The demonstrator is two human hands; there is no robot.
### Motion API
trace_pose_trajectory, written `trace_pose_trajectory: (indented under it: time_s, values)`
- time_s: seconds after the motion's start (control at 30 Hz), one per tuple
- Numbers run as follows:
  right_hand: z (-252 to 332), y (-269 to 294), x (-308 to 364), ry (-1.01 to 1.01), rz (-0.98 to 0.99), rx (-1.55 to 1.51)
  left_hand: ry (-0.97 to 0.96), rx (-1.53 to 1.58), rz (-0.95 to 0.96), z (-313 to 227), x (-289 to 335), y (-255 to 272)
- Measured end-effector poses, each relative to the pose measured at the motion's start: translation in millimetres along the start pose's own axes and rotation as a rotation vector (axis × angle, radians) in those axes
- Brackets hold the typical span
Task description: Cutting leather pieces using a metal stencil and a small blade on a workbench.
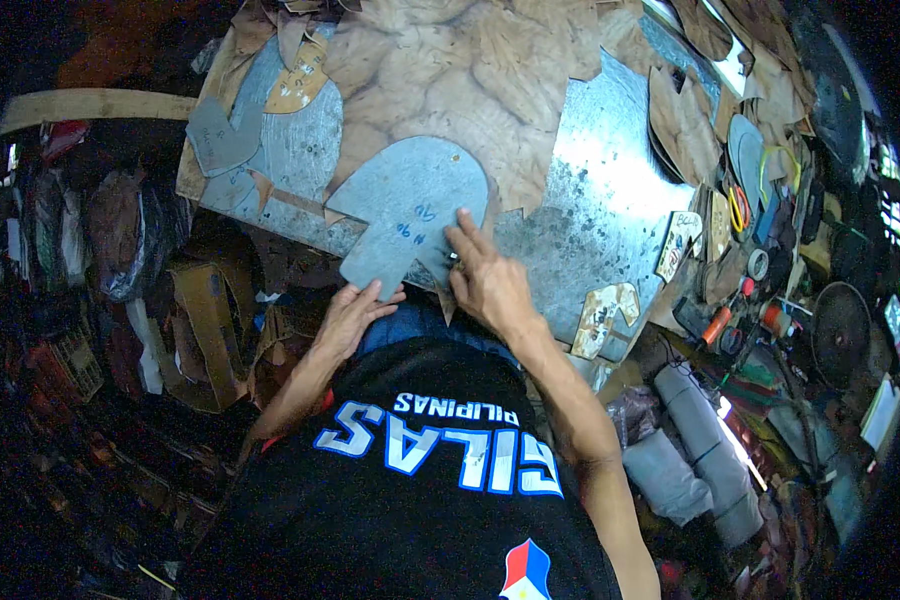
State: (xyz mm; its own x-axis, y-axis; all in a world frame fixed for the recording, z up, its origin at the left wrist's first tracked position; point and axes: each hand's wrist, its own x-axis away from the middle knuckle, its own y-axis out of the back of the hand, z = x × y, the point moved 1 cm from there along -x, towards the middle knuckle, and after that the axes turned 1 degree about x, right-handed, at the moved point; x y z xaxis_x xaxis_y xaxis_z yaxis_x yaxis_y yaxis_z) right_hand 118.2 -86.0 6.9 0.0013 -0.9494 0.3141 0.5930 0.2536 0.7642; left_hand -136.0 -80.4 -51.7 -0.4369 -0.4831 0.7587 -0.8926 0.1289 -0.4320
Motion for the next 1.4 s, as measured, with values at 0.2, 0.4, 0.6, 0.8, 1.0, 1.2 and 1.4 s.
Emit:
trace_pose_trajectory:
  time_s: [0.2, 0.4, 0.6, 0.8, 1.0, 1.2, 1.4]
  values:
    - [24, 2, 29, 0.099, -0.072, -0.229, 0.067, -0.391, 0.222, -65, 69, 88]
    - [28, -2, 4, 0.126, -0.091, -0.361, 0.293, -0.601, 0.267, -143, 99, 112]
    - [21, 0, 8, -0.217, 0.154, -0.691, 0.039, -1.001, 0.202, -203, 27, 61]
    - [-18, 1, -7, -0.468, -0.292, -1.083, -0.596, -0.851, 0.08, -238, -81, -27]
    - [-48, -2, -28, -0.494, -0.27, -1.187, -0.948, -1.349, -0.166, -178, -92, 2]
    - [-37, 1, -39, -0.529, -0.288, -0.808, -1.092, -1.671, -0.291, -142, -80, -3]
    - [-37, 22, -31, -0.427, -0.227, -0.33, -1.16, -1.565, -0.334, -140, -83, -7]
